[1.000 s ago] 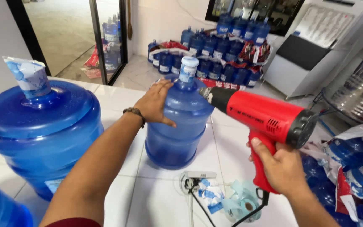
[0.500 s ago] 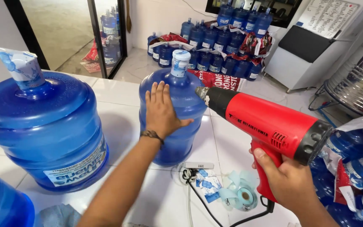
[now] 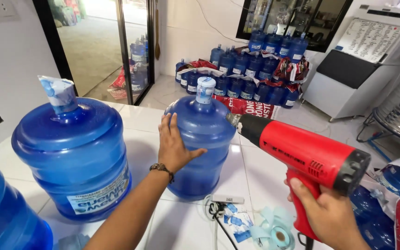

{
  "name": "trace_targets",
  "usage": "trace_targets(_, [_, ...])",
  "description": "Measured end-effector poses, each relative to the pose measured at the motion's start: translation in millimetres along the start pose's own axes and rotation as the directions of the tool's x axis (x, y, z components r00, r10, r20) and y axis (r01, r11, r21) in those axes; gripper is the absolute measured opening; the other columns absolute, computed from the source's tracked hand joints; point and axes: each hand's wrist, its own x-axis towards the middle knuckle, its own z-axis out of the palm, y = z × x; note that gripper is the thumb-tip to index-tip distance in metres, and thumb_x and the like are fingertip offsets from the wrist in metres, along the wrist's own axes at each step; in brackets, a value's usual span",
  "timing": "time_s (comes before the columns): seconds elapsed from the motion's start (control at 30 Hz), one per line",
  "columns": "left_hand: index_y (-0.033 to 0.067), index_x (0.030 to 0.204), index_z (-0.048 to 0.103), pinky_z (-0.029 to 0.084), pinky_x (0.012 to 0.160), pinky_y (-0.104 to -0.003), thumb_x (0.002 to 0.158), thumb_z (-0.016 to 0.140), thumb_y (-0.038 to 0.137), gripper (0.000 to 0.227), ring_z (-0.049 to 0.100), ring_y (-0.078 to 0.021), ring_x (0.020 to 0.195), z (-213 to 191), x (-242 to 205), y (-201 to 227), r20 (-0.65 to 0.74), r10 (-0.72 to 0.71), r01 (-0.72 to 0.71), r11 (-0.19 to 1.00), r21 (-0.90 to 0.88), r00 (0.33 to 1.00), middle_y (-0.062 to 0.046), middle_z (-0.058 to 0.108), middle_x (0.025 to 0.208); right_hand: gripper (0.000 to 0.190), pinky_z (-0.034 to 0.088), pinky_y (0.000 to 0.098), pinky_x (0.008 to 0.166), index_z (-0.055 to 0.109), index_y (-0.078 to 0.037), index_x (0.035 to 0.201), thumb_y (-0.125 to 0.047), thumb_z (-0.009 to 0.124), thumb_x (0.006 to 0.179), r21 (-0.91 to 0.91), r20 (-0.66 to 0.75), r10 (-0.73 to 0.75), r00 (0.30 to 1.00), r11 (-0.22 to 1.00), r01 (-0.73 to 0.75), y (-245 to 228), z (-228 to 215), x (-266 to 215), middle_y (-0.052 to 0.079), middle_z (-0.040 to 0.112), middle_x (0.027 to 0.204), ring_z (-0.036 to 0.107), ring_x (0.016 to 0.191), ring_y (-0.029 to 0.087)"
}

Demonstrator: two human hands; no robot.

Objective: The person uses a red heat gun to apply hot air to the neck and cap area of large blue water jugs. They rotate the jugs with their left hand to ensure even heating around the circumference. The task is performed on a white tiled counter with multiple water jugs visible in the background.

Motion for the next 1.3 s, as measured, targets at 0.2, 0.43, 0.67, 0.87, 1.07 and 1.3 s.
trace_targets(0.2, [0.0036,0.159,0.010,0.014,0.124,-0.059,0.054,0.100,0.063,0.151,0.004,-0.0450,0.156,33,-4,19,-0.059,-0.201,0.194,0.975,-0.111,0.978,-0.024,0.006,0.168,0.049,0.050,0.0443,0.099,0.075,-0.008,0.122,-0.047,0.065,0.093,-0.217,-0.230,-0.101,0.968,0.975,0.050,-6,-26,37,0.023,0.077,0.107,0.071,0.105,0.038])
trace_targets(0.43, [0.0111,0.164,-0.006,0.000,0.122,-0.068,0.053,0.101,0.071,0.165,-0.013,-0.0469,0.155,113,5,73,-0.155,-0.370,0.372,0.928,-0.020,0.916,-0.020,-0.011,0.171,0.031,0.059,0.0414,0.070,0.078,0.002,0.111,-0.024,0.064,0.102,0.031,-0.114,-0.109,0.988,0.993,0.113,-66,-12,31,0.019,0.082,0.089,0.075,0.076,0.027])
trace_targets(0.67, [0.0082,0.163,0.005,0.010,0.124,-0.061,0.074,0.086,0.065,0.133,0.001,-0.0442,0.155,92,-6,57,-0.114,-0.201,0.193,0.978,-0.076,0.973,-0.022,0.003,0.170,0.047,0.051,0.0431,0.093,0.066,-0.015,0.131,-0.043,0.062,0.093,-0.309,-0.117,-0.202,0.972,0.938,0.158,-48,6,33,0.017,0.079,0.091,0.072,0.094,0.034])
trace_targets(0.87, [0.0118,0.162,-0.008,0.016,0.123,-0.058,0.054,0.095,0.070,0.160,0.006,-0.0428,0.156,40,32,-6,0.168,-0.102,0.128,0.979,-0.157,0.981,-0.024,0.001,0.169,0.053,0.050,0.0436,0.097,0.062,-0.019,0.137,-0.040,0.068,0.088,-0.282,-0.213,-0.152,0.965,0.955,0.088,-17,19,32,0.015,0.077,0.097,0.070,0.104,0.031])
trace_targets(1.07, [0.0145,0.161,0.007,0.019,0.120,-0.064,0.048,0.107,0.049,0.155,0.008,-0.0439,0.156,75,37,9,0.056,-0.176,0.185,0.922,-0.340,0.983,-0.024,-0.007,0.169,0.065,0.059,0.0331,0.090,0.055,-0.018,0.144,-0.022,0.073,0.082,-0.125,-0.241,-0.189,0.952,0.979,0.162,5,27,49,0.014,0.089,0.077,0.084,0.068,0.026])
trace_targets(1.3, [0.0184,0.160,0.017,0.005,0.117,-0.075,0.053,0.106,0.056,0.143,-0.005,-0.0524,0.155,165,15,93,-0.183,-0.371,0.336,0.921,-0.198,0.911,-0.027,-0.008,0.168,0.027,0.051,0.0319,0.099,0.084,-0.022,0.102,-0.039,0.077,0.082,-0.292,-0.313,-0.164,0.936,0.954,0.069,19,37,71,-0.004,0.087,0.070,0.079,0.088,0.014])
